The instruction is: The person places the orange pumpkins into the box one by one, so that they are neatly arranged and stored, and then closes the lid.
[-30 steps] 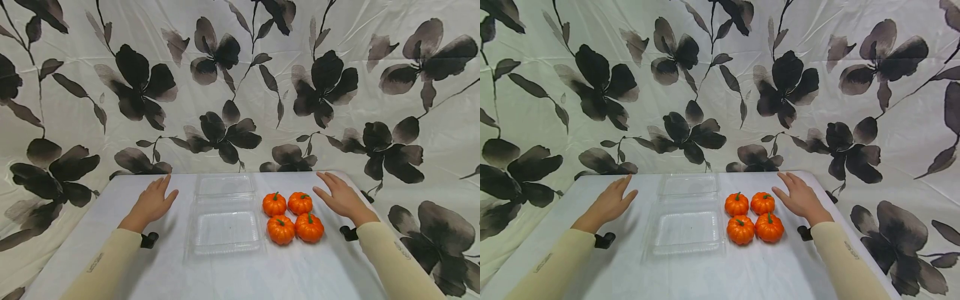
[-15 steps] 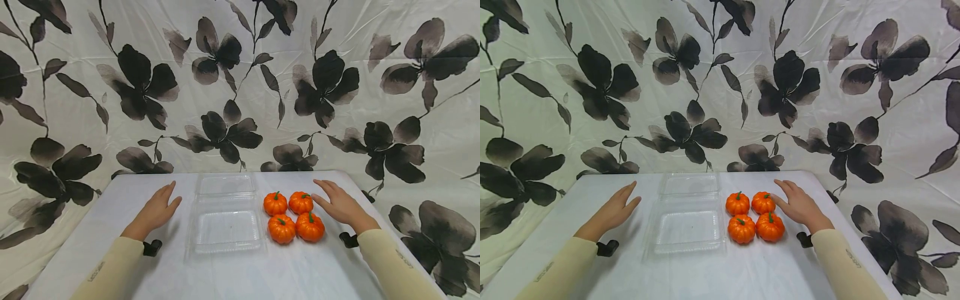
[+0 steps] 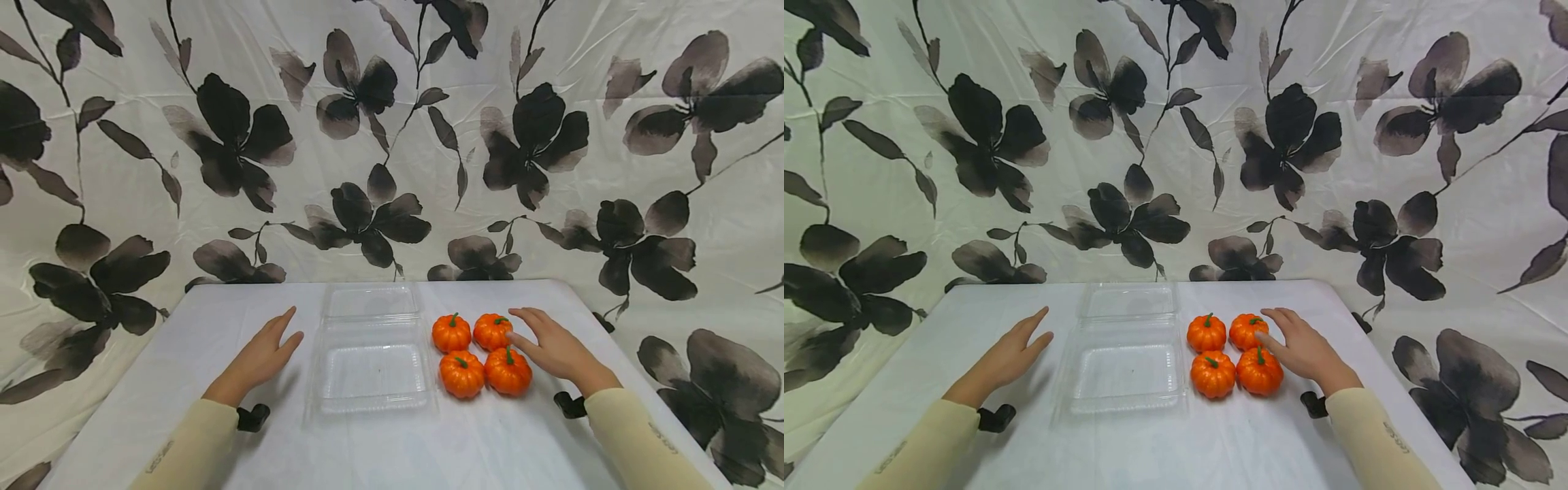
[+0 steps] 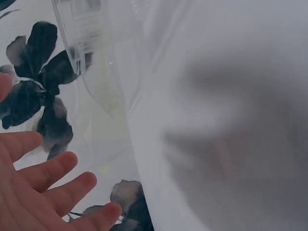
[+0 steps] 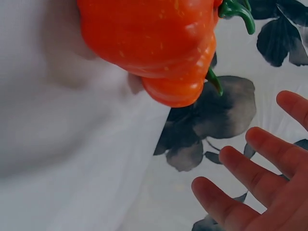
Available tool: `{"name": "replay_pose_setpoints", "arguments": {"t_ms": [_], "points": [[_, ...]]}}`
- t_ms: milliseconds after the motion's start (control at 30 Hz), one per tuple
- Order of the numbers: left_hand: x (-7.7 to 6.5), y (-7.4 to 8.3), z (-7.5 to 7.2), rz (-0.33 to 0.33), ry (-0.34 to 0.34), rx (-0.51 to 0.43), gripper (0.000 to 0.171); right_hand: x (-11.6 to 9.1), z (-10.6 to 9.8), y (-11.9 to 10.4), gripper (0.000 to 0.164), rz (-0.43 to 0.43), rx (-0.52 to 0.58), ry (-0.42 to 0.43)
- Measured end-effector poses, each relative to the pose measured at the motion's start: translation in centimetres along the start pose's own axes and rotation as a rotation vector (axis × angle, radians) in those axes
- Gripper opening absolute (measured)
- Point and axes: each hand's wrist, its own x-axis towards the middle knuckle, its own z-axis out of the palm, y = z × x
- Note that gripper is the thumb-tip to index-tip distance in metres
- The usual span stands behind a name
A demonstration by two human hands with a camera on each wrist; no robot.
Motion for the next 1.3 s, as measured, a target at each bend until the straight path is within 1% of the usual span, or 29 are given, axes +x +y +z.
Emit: {"name": "replay_pose_setpoints", "arguments": {"t_ms": [100,400,567,733,1000,1133,1300], "points": [[-0.2,0.2,0.3,0.007,0.003,-0.009,0.073,-0.1,0.2,-0.1,0.072,0.002,0.003,-0.001],[-0.6,0.8,1.2,0.034,0.003,-0.053,0.071,-0.4,1.1,0.0,0.065,0.007,0.026,-0.002],[-0.8,0.9,1.7,0.042,-0.007,-0.094,0.070,-0.7,1.6,0.2,0.068,0.002,0.039,-0.011],[-1.0,1.0,2.4,0.028,-0.024,-0.108,0.069,-0.9,2.1,0.3,0.070,-0.020,0.041,-0.013],[-1.4,1.3,3.4,0.029,-0.025,-0.160,0.060,-1.3,2.4,0.2,0.072,0.011,0.047,-0.082],[-1.5,1.3,3.8,0.025,-0.023,-0.191,0.059,-1.3,2.7,0.2,0.071,0.008,0.054,-0.086],[-1.6,1.5,4.1,-0.008,-0.062,-0.211,0.061,-1.3,3.1,0.3,0.070,-0.024,0.055,-0.089]]}}
